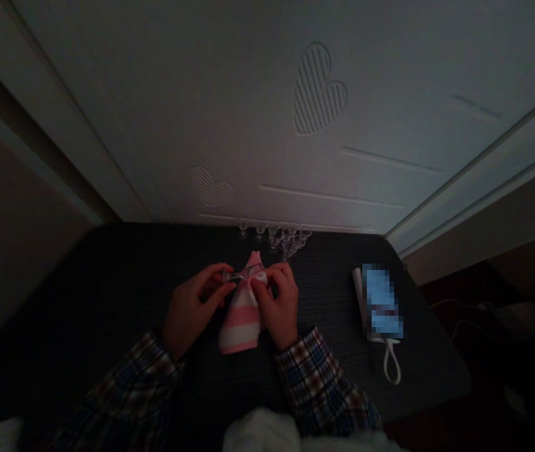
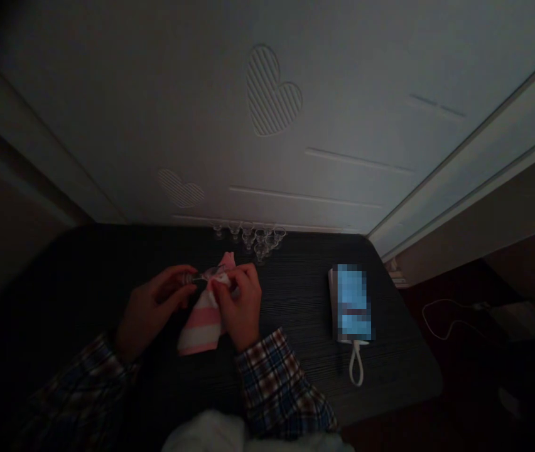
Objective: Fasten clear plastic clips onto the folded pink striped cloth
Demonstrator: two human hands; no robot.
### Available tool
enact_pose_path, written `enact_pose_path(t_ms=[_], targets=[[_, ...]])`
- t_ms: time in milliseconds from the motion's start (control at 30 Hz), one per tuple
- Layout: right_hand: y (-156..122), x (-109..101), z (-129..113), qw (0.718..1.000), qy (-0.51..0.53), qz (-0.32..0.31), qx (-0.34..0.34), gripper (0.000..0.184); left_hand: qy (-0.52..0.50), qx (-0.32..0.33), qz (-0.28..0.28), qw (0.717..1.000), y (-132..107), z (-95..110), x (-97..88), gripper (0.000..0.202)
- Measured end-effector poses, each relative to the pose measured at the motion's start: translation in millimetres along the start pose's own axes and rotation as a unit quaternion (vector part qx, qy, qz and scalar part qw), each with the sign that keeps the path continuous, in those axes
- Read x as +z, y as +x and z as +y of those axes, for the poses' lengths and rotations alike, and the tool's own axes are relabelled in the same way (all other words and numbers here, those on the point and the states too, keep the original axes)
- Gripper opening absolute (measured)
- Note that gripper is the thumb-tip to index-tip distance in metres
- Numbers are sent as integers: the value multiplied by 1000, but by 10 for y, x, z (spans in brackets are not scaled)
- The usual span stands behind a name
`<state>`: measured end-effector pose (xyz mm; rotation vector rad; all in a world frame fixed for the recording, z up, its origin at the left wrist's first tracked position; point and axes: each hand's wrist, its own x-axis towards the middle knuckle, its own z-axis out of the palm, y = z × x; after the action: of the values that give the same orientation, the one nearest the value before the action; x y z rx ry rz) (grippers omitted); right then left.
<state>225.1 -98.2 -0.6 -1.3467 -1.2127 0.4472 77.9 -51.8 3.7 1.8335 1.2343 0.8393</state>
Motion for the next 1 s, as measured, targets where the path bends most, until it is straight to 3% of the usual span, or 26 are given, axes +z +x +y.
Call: enact_pose_path(t_ms=[300,467,633,1000], targets=[[-9,9,8,1000,5,5,1,7,67,38,22,997,8,-21,15,39],[7,-3,-1,1000,8,12,0,7,44,53,33,997,-3,-32,47,51],[15,4,31,1000,10,16,18,5,86,66,5,994,-12,-71,46,34],[1,13,94,999,31,21,37,6,123,111,8,986,-34,-21,48,30]])
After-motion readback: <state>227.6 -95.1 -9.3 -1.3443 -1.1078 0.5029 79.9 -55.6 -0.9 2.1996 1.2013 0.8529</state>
